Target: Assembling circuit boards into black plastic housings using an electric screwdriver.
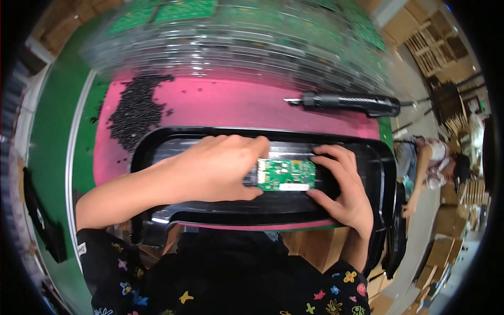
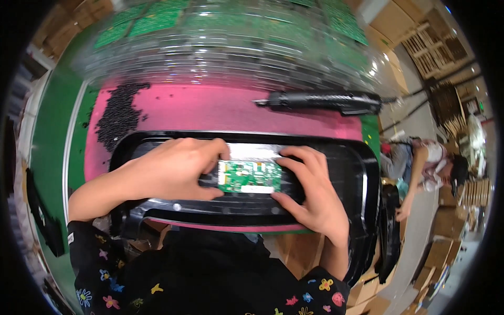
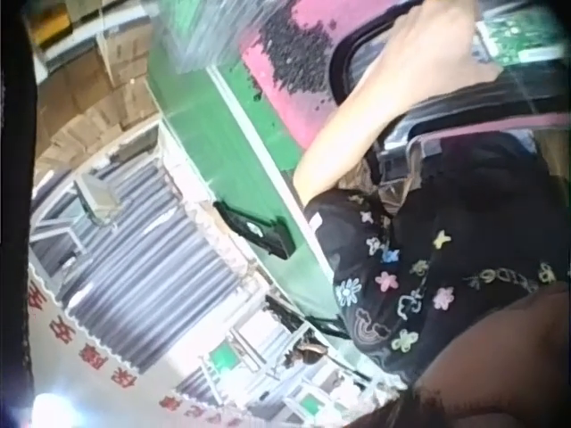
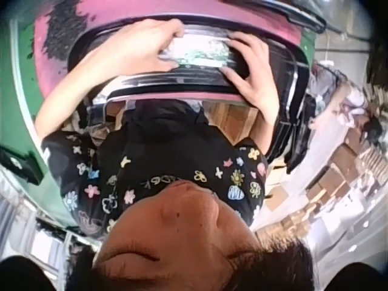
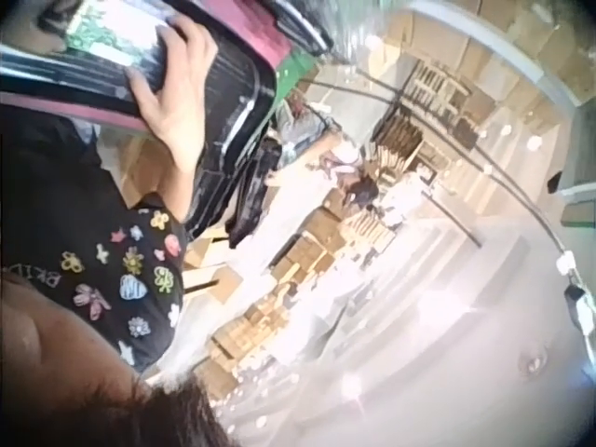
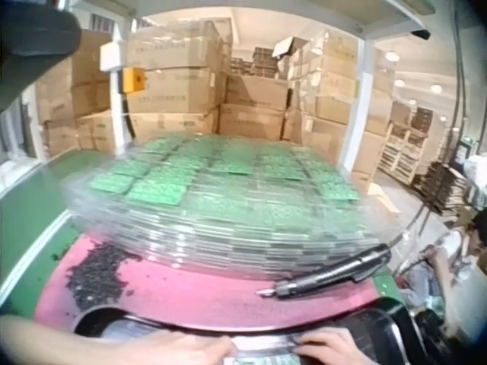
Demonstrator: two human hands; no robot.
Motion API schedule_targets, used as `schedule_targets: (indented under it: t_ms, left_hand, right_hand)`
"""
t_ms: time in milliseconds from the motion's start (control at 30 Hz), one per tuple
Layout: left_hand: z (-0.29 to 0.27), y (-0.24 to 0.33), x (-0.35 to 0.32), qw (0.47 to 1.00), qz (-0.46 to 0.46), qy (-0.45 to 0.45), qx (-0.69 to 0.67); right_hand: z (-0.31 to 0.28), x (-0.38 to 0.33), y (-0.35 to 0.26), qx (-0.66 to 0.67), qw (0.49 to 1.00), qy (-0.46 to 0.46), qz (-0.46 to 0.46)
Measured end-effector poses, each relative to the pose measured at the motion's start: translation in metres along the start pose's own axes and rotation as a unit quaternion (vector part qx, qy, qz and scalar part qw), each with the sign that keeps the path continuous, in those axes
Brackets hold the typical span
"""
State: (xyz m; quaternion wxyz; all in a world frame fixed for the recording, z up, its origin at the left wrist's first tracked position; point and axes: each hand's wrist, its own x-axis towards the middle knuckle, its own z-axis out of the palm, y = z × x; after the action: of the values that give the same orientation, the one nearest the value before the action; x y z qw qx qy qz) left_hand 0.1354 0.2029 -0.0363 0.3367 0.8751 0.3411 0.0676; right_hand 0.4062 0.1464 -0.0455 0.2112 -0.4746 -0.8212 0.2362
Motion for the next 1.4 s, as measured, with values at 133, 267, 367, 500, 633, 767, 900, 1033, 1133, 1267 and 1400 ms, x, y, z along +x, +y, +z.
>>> schedule_targets:
  t_ms: [133, 267, 367, 500, 633, 767, 900, 1033, 1133, 1267, 1400]
  left_hand:
    - [0.000, -0.002, -0.002, 1.000, 0.009, -0.019, 0.008]
    - [-0.030, 0.005, -0.018, 0.993, 0.000, 0.118, -0.024]
    - [-0.057, -0.020, -0.018, 0.949, -0.051, 0.294, 0.098]
    - [-0.065, -0.079, -0.023, 0.917, -0.134, 0.312, 0.211]
    - [-0.054, -0.100, -0.020, 0.925, -0.149, 0.279, 0.212]
    - [-0.052, -0.100, -0.018, 0.917, -0.096, 0.323, 0.214]
    - [-0.053, -0.107, -0.009, 0.944, -0.103, 0.281, 0.141]
    - [-0.054, -0.109, -0.004, 0.961, -0.037, 0.264, 0.079]
    - [-0.055, -0.107, -0.002, 0.965, -0.028, 0.252, 0.073]
    - [-0.057, -0.105, 0.000, 0.969, -0.015, 0.226, 0.096]
    - [-0.063, -0.095, -0.013, 0.973, -0.026, 0.206, 0.103]
  right_hand:
    - [-0.003, -0.005, -0.006, -0.004, 1.000, -0.001, 0.023]
    - [-0.011, -0.013, -0.025, -0.010, 0.987, 0.105, 0.120]
    - [-0.036, -0.010, -0.021, -0.094, 0.957, 0.230, 0.149]
    - [-0.084, 0.012, 0.025, -0.295, 0.912, 0.213, 0.189]
    - [-0.092, 0.035, 0.047, 0.006, 0.955, 0.126, 0.267]
    - [-0.068, 0.044, 0.037, 0.099, 0.912, 0.331, 0.219]
    - [-0.033, 0.071, 0.003, 0.154, 0.872, 0.463, 0.037]
    - [-0.017, 0.096, -0.022, 0.275, 0.888, 0.369, -0.010]
    - [-0.005, 0.106, -0.022, 0.397, 0.873, 0.281, 0.042]
    - [0.000, 0.112, -0.025, 0.463, 0.839, 0.285, 0.022]
    - [-0.011, 0.108, -0.032, 0.565, 0.761, 0.312, -0.064]
